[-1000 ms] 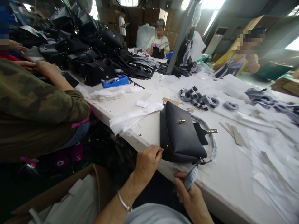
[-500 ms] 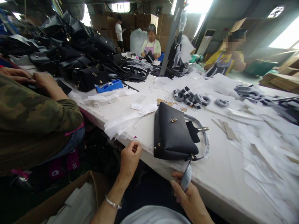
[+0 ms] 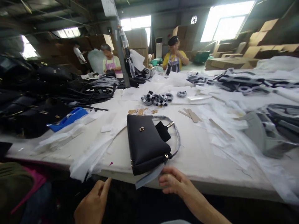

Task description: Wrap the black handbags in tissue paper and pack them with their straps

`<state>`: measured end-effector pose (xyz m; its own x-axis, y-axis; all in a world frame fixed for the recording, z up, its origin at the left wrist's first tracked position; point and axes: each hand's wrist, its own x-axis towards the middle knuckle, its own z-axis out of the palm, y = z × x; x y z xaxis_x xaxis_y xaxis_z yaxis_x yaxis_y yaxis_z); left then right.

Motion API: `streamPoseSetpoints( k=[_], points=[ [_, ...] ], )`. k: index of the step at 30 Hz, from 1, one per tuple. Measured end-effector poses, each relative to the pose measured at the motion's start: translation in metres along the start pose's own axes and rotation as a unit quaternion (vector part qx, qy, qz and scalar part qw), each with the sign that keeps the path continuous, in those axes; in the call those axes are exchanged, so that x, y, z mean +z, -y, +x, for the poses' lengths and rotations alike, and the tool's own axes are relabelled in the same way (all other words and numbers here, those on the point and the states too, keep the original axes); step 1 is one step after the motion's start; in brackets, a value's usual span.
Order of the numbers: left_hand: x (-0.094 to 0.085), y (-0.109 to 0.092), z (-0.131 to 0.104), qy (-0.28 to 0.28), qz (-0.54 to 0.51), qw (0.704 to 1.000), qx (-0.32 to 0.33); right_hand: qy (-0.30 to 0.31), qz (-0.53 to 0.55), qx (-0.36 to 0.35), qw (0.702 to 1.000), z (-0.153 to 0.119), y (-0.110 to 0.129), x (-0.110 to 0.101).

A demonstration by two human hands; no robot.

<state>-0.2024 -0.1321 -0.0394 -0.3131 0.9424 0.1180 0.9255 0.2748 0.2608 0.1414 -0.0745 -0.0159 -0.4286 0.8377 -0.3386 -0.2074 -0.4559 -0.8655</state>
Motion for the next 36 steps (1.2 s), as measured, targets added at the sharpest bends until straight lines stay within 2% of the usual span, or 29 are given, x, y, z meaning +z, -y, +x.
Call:
streamPoseSetpoints(
  k=[2,4,5,7,8,10,11,12,13,14,15,16,18,19,20,22,24,27,29,31,34,36],
  points=[
    [-0.011,-0.02,0.019,-0.017,-0.041,0.999,-0.01,-0.04,0.046,0.006,0.998,-0.001,0.008,-0.002],
    [-0.018,-0.052,0.041,-0.039,-0.166,0.985,-0.033,-0.073,0.081,0.008,0.994,-0.001,0.016,-0.005],
    [-0.019,-0.072,0.049,-0.025,-0.242,0.969,-0.029,-0.085,0.089,0.008,0.992,0.0,0.021,-0.008],
    [-0.015,-0.113,0.053,0.038,-0.364,0.93,-0.014,-0.104,0.086,0.001,0.991,0.004,0.034,-0.02],
    [-0.009,-0.133,0.048,0.078,-0.41,0.909,-0.011,-0.114,0.068,-0.006,0.991,0.008,0.042,-0.03],
    [0.004,-0.17,0.027,0.176,-0.466,0.867,0.027,-0.151,-0.013,-0.026,0.988,0.017,0.063,-0.056],
    [0.01,-0.185,0.014,0.216,-0.471,0.852,0.073,-0.185,-0.078,-0.045,0.979,0.021,0.076,-0.072],
    [0.015,-0.198,0.002,0.239,-0.461,0.843,0.138,-0.233,-0.154,-0.073,0.958,0.023,0.09,-0.088],
    [0.017,-0.208,-0.006,0.241,-0.437,0.839,0.217,-0.289,-0.232,-0.111,0.922,0.024,0.105,-0.102],
    [0.015,-0.216,-0.01,0.213,-0.405,0.836,0.304,-0.339,-0.302,-0.156,0.877,0.024,0.119,-0.114],
    [0.01,-0.221,-0.006,0.153,-0.364,0.835,0.384,-0.372,-0.359,-0.205,0.831,0.022,0.132,-0.12],
    [0.003,-0.223,0.004,0.071,-0.316,0.835,0.444,-0.384,-0.403,-0.25,0.792,0.019,0.142,-0.122],
    [-0.017,-0.221,0.041,-0.093,-0.201,0.849,0.48,-0.338,-0.474,-0.315,0.749,0.014,0.154,-0.111],
    [-0.027,-0.218,0.065,-0.115,-0.126,0.867,0.468,-0.289,-0.511,-0.335,0.737,0.014,0.155,-0.1],
    [-0.035,-0.215,0.089,-0.104,-0.059,0.886,0.448,-0.236,-0.549,-0.346,0.723,0.016,0.154,-0.087],
    [-0.044,-0.212,0.13,-0.036,0.033,0.91,0.412,-0.141,-0.627,-0.339,0.687,0.027,0.146,-0.062],
    [-0.045,-0.213,0.154,0.047,0.083,0.918,0.385,-0.087,-0.688,-0.299,0.655,0.043,0.139,-0.045],
    [-0.038,-0.221,0.155,0.121,0.107,0.909,0.385,-0.046,-0.74,-0.232,0.63,0.061,0.137,-0.042],
    [-0.032,-0.228,0.141,0.13,0.113,0.903,0.395,-0.022,-0.759,-0.206,0.617,0.06,0.14,-0.048],
    [-0.03,-0.232,0.122,0.133,0.113,0.895,0.41,-0.002,-0.771,-0.191,0.608,0.047,0.143,-0.055],
    [-0.034,-0.232,0.102,0.142,0.078,0.877,0.452,0.018,-0.765,-0.174,0.619,0.022,0.148,-0.06],
    [-0.038,-0.227,0.101,0.148,0.054,0.868,0.47,0.025,-0.756,-0.17,0.632,0.011,0.152,-0.059]
  ],
)
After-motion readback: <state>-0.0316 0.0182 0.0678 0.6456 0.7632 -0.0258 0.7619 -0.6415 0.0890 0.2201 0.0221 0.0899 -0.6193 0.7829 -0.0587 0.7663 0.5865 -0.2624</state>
